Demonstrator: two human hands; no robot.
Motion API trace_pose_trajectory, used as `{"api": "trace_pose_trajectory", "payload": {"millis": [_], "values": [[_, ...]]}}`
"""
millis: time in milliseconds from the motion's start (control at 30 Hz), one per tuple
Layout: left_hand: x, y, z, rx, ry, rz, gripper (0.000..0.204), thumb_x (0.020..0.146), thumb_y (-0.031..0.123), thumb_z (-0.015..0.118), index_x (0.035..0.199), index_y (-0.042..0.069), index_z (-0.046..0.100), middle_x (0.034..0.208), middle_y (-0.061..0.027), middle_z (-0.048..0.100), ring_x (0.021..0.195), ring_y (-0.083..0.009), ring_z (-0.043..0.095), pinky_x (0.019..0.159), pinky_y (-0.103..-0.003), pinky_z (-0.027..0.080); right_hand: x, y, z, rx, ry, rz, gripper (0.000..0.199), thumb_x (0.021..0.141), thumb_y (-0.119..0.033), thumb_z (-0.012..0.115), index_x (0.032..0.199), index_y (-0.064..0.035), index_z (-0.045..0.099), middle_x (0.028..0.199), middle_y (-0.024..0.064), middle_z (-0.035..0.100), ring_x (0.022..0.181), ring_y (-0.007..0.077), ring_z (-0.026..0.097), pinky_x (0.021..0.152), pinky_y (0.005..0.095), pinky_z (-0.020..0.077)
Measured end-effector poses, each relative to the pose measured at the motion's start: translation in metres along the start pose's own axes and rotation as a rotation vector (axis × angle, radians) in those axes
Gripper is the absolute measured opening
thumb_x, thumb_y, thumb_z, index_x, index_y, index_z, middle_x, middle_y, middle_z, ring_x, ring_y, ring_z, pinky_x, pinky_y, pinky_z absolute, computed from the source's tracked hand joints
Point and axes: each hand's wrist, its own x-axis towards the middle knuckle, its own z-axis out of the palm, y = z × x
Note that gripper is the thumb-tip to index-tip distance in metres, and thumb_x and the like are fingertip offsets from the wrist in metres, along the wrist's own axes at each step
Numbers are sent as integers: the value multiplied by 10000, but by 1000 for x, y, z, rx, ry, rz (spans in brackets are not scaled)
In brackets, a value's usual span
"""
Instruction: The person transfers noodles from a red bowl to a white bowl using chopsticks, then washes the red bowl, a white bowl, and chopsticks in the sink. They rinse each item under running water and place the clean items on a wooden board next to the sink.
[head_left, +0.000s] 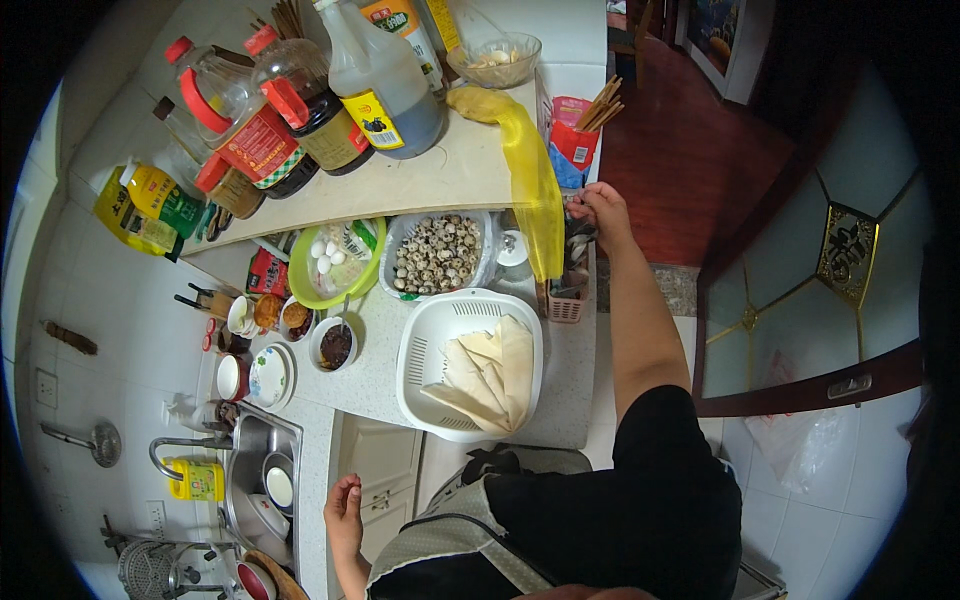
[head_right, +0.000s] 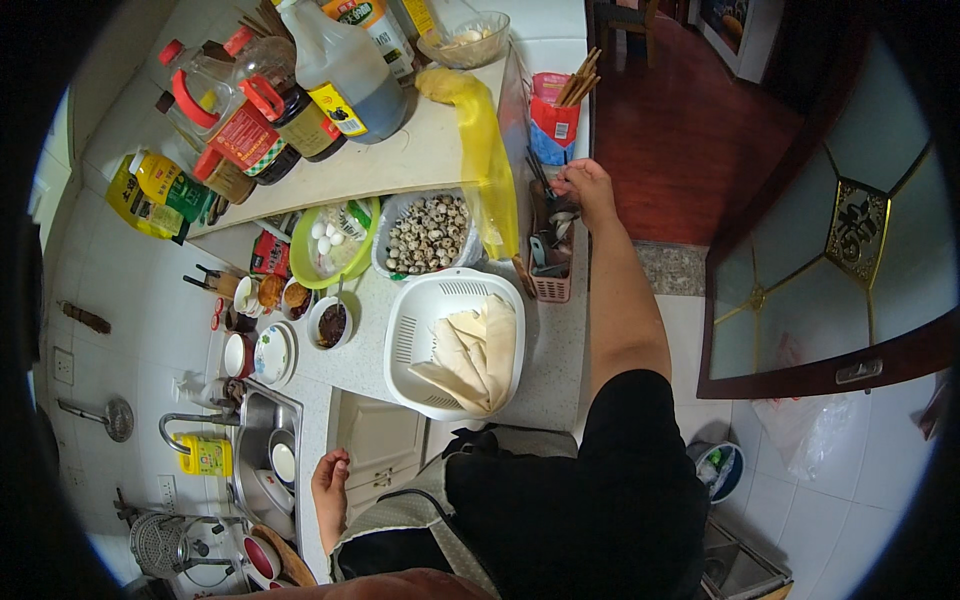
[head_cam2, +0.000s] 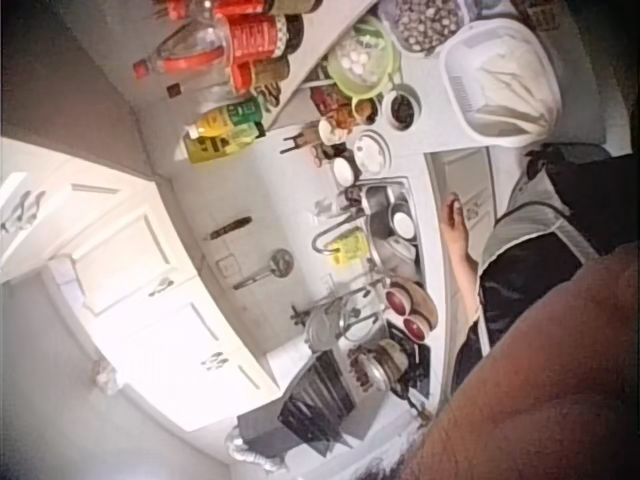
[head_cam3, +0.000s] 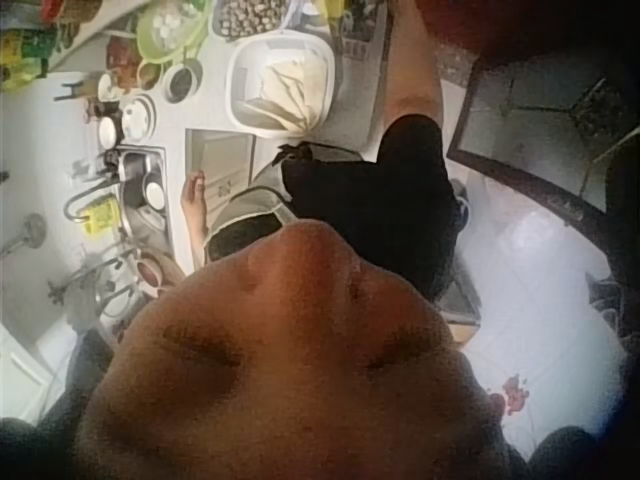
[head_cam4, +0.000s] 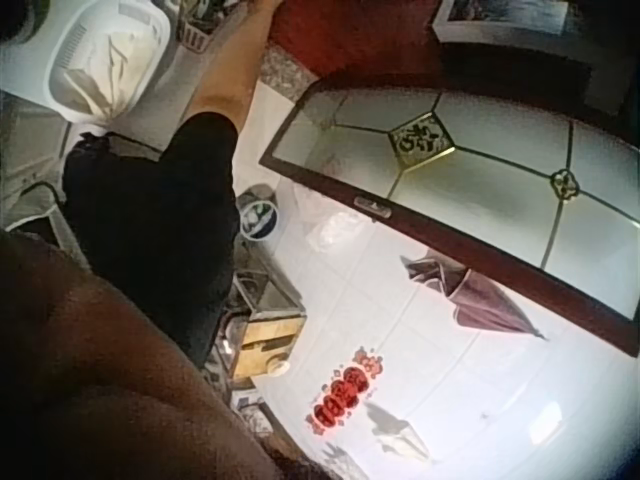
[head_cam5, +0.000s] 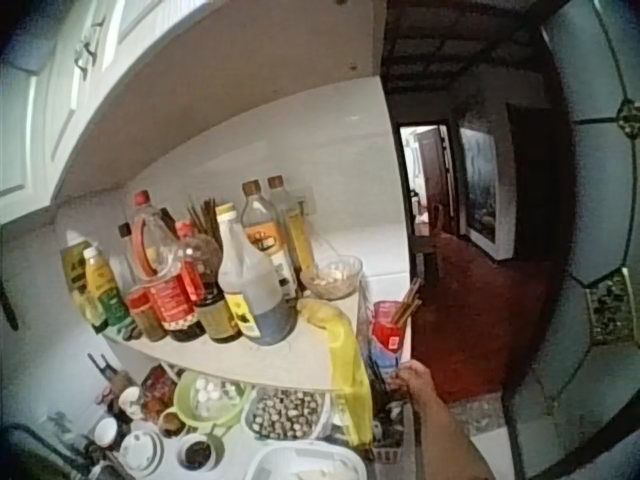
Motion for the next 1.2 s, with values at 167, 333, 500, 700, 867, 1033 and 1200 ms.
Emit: {"api": "trace_pose_trajectory", "payload": {"millis": [167,333,500,700,867,1033,1200], "values": [[-1,0,0,-16,6,2,214,961,112,603,1131,-17,620,1035,-50,647,977,-134,577,920,-268,442,0,-2,6,-173,7,-49,162,941,-204,635,881,-60,593,780,41,646,655,138,667,565,243,520],[2,-1,2,-17,-2,9,210,959,116,608,1127,-9,624,1027,-44,642,977,-129,570,912,-264,441,5,-10,6,-471,111,-69,284,961,-316,610,919,-38,650,743,38,645,624,122,649,561,246,507],[1,-10,-2,-14,12,38,191,962,156,607,1113,40,628,1016,0,620,923,-92,533,830,-230,432,0,-40,21,-1363,391,-214,475,938,-448,595,1120,-14,657,835,100,666,763,213,669,698,351,521],[-3,-7,-5,-4,29,35,178,964,92,589,1105,-6,636,1015,-29,641,961,-113,562,879,-251,444,8,-107,66,-1024,367,-541,874,777,-513,744,1403,4,419,1224,210,569,1075,340,585,906,420,469],[1,-14,-5,-2,26,51,180,964,92,591,1106,-8,635,1001,-26,642,946,-107,561,866,-247,444,87,-118,48,-982,254,-488,746,719,-461,792,1257,-2,554,1152,201,618,1067,290,605,902,392,477],[-5,-20,-6,14,51,46,184,962,103,597,1104,-8,635,985,-25,642,917,-107,565,845,-249,452,83,-122,68,-843,-74,-347,467,745,-449,759,933,-27,691,908,135,709,882,295,679,798,409,521],[-5,-20,-1,19,72,65,193,958,114,604,1107,-4,638,969,-29,647,883,-110,571,813,-256,463,59,-150,92,-1301,41,-505,401,820,-396,681,949,-16,685,890,194,699,849,336,685,764,409,530]]}}
